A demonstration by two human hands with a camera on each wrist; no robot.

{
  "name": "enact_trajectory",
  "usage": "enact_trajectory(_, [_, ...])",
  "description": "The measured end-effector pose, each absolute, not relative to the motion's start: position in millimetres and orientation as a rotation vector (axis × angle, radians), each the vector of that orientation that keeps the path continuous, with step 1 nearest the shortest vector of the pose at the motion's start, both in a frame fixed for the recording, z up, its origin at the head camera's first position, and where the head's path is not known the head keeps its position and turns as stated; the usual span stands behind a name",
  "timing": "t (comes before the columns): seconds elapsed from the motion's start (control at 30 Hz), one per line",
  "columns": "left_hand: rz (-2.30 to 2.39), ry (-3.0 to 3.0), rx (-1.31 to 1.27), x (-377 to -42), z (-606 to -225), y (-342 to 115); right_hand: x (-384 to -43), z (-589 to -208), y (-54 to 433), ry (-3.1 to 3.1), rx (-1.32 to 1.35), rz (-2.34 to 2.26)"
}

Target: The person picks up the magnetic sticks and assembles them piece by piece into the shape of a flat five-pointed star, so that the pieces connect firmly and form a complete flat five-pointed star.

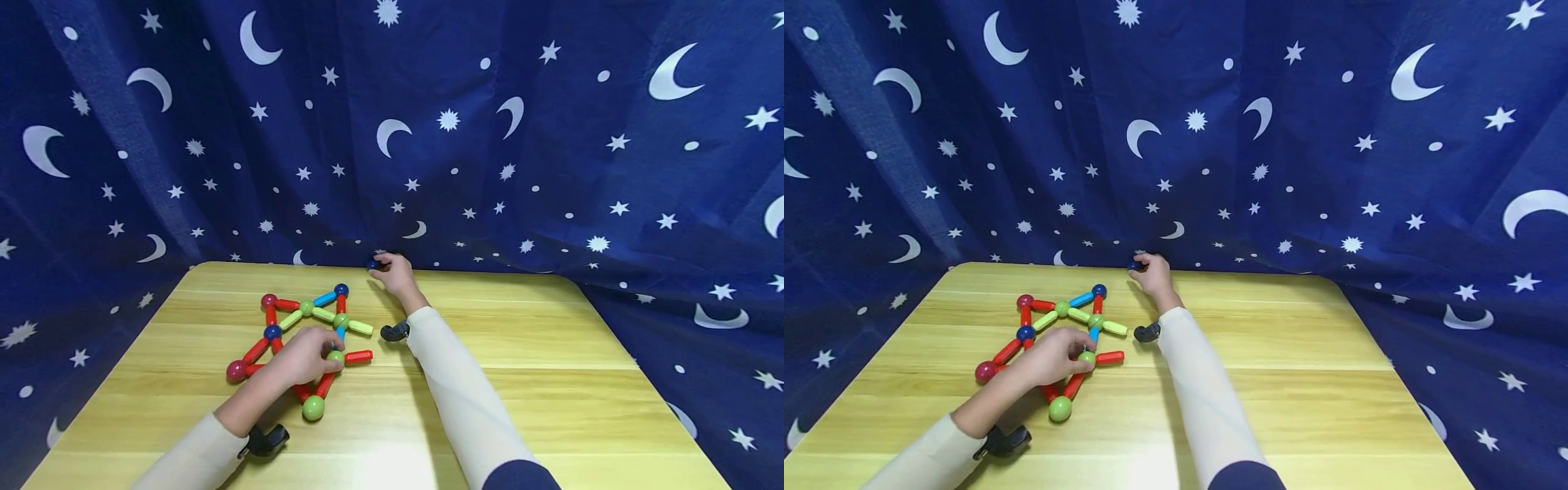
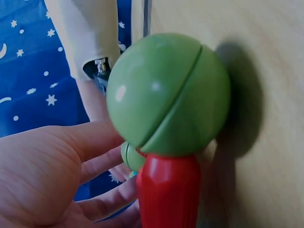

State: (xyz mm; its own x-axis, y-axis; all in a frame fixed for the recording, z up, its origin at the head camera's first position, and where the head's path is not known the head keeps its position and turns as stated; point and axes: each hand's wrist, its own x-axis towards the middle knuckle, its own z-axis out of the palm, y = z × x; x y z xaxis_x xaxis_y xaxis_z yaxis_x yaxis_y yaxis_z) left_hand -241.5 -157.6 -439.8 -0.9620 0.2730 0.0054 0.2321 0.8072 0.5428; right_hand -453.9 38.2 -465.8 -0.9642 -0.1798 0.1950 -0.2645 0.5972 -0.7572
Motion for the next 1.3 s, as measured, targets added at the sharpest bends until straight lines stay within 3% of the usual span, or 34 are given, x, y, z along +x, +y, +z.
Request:
enact_trajectory(0.67, [0.964,2.882,0.422,-248.9,-450.1,-139.1,-456.0,-463.6,27.6,-2.771,0.257,1.305])
enact_trajectory(1.3, [0.965,2.907,0.396,-245.7,-455.1,-134.8,-442.0,-462.4,37.5,-2.761,0.343,1.364])
